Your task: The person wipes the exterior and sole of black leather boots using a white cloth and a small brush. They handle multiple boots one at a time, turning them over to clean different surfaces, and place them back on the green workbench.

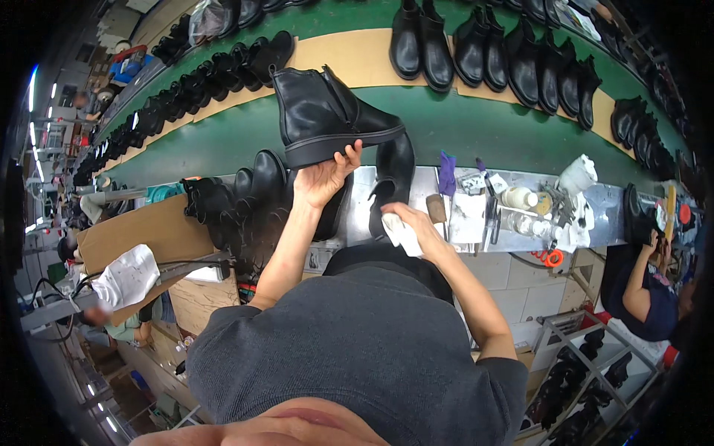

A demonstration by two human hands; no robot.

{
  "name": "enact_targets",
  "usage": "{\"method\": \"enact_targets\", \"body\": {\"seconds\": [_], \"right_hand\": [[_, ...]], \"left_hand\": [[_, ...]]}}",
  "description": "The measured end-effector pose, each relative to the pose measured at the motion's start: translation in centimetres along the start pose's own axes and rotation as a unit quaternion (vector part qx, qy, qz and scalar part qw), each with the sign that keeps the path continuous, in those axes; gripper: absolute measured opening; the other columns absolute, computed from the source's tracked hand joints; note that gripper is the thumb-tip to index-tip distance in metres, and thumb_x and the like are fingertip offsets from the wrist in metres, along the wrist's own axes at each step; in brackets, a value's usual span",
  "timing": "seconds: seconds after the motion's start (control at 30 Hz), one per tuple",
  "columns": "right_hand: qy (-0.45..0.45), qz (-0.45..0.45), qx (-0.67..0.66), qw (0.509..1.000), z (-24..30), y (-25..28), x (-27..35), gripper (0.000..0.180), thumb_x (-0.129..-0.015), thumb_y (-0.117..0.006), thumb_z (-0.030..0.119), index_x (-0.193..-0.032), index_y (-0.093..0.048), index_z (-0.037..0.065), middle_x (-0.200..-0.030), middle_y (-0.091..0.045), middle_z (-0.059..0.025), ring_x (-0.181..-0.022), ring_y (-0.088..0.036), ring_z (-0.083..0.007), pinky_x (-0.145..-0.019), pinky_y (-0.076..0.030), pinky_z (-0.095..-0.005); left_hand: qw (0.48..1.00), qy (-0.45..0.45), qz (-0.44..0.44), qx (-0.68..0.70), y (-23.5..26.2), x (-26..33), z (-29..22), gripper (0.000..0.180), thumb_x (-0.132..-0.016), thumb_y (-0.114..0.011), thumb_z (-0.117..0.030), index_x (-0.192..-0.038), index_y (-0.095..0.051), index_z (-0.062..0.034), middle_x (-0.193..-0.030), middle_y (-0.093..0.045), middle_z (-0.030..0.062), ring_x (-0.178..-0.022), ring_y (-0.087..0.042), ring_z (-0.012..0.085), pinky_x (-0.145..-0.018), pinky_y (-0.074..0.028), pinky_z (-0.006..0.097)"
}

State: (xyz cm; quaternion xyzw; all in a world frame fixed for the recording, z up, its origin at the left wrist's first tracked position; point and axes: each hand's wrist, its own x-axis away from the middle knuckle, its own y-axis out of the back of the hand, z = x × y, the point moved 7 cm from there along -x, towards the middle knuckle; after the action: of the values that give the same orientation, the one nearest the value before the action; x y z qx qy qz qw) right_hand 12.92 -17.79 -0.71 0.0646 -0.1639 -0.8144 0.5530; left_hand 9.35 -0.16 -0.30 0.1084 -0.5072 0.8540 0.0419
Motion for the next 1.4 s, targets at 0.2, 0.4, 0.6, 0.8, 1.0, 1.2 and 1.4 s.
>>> {"method": "enact_targets", "body": {"seconds": [0.2,0.4,0.6,0.8,1.0,1.2,1.4], "right_hand": [[0.021,-0.043,0.07,0.996,-3.6,-0.2,1.0,0.017,-0.08,-0.058,0.009,-0.096,-0.054,0.005,-0.083,-0.062,-0.0153,-0.077,-0.063,-0.0356,-0.067,-0.049,-0.0404],[-0.137,-0.32,0.215,0.912,-8.7,4.9,6.6,0.023,-0.078,-0.055,0.006,-0.101,-0.058,0.006,-0.085,-0.065,-0.0191,-0.078,-0.064,-0.0387,-0.067,-0.049,-0.0478],[-0.245,-0.384,0.457,0.764,-11.3,14.4,9.4,0.037,-0.07,-0.059,0.002,-0.107,-0.055,0.001,-0.109,-0.059,-0.0171,-0.101,-0.055,-0.0377,-0.086,-0.046,-0.0455],[-0.177,-0.154,0.412,0.88,-12.7,8.9,4.4,0.043,-0.068,-0.07,0.008,-0.108,-0.055,0.003,-0.111,-0.053,-0.0119,-0.11,-0.048,-0.0314,-0.087,-0.045,-0.0465],[-0.212,-0.132,0.467,0.848,-13.2,9.4,3.8,0.033,-0.069,-0.073,0.017,-0.098,-0.065,0.003,-0.109,-0.053,-0.0155,-0.109,-0.046,-0.0328,-0.087,-0.043,-0.0448],[-0.171,-0.113,0.326,0.923,-9.3,11.3,4.7,0.023,-0.069,-0.071,0.023,-0.085,-0.067,0.007,-0.091,-0.061,-0.0099,-0.102,-0.052,-0.0274,-0.084,-0.036,-0.0417],[-0.096,-0.299,0.029,0.949,-4.2,15.3,7.0,0.03,-0.079,-0.075,0.024,-0.078,-0.055,0.002,-0.076,-0.055,-0.0007,-0.069,-0.049,-0.012,-0.063,-0.041,-0.0275]], "left_hand": [[0.999,0.021,-0.041,-0.013,2.3,3.5,-0.2,0.063,-0.086,-0.062,-0.027,-0.135,-0.04,0.005,-0.134,-0.032,0.0346,-0.114,-0.043,0.0443,-0.092,-0.048,0.055],[0.991,0.002,-0.053,-0.12,2.5,8.2,0.4,0.071,-0.085,-0.063,-0.034,-0.138,-0.036,0.0035,-0.134,-0.035,0.0339,-0.116,-0.043,0.0472,-0.089,-0.05,0.058],[0.978,-0.025,-0.152,-0.143,1.8,11.3,-1.7,0.068,-0.09,-0.053,-0.041,-0.137,-0.036,0.0051,-0.133,-0.036,0.0372,-0.115,-0.046,0.0496,-0.087,-0.052,0.059],[0.933,-0.038,-0.249,-0.256,1.6,11.6,-2.4,0.059,-0.096,-0.043,-0.04,-0.135,-0.039,0.0039,-0.128,-0.044,0.0362,-0.109,-0.051,0.0541,-0.082,-0.055,0.059],[0.862,-0.074,-0.269,-0.423,0.2,9.1,-2.5,0.052,-0.096,-0.043,-0.041,-0.134,-0.041,-0.0052,-0.129,-0.048,0.0277,-0.113,-0.052,0.0497,-0.079,-0.057,0.059],[0.735,-0.15,-0.201,-0.63,-4.0,7.6,-1.8,0.048,-0.093,-0.056,-0.028,-0.132,-0.041,-0.0041,-0.122,-0.054,0.021,-0.107,-0.061,0.0327,-0.079,-0.059,0.053],[0.343,-0.17,-0.219,-0.897,-5.1,5.6,-3.4,0.063,-0.076,-0.078,-0.029,-0.123,-0.05,0.0019,-0.11,-0.056,0.0148,-0.092,-0.061,0.022,-0.081,-0.052,0.034]]}}
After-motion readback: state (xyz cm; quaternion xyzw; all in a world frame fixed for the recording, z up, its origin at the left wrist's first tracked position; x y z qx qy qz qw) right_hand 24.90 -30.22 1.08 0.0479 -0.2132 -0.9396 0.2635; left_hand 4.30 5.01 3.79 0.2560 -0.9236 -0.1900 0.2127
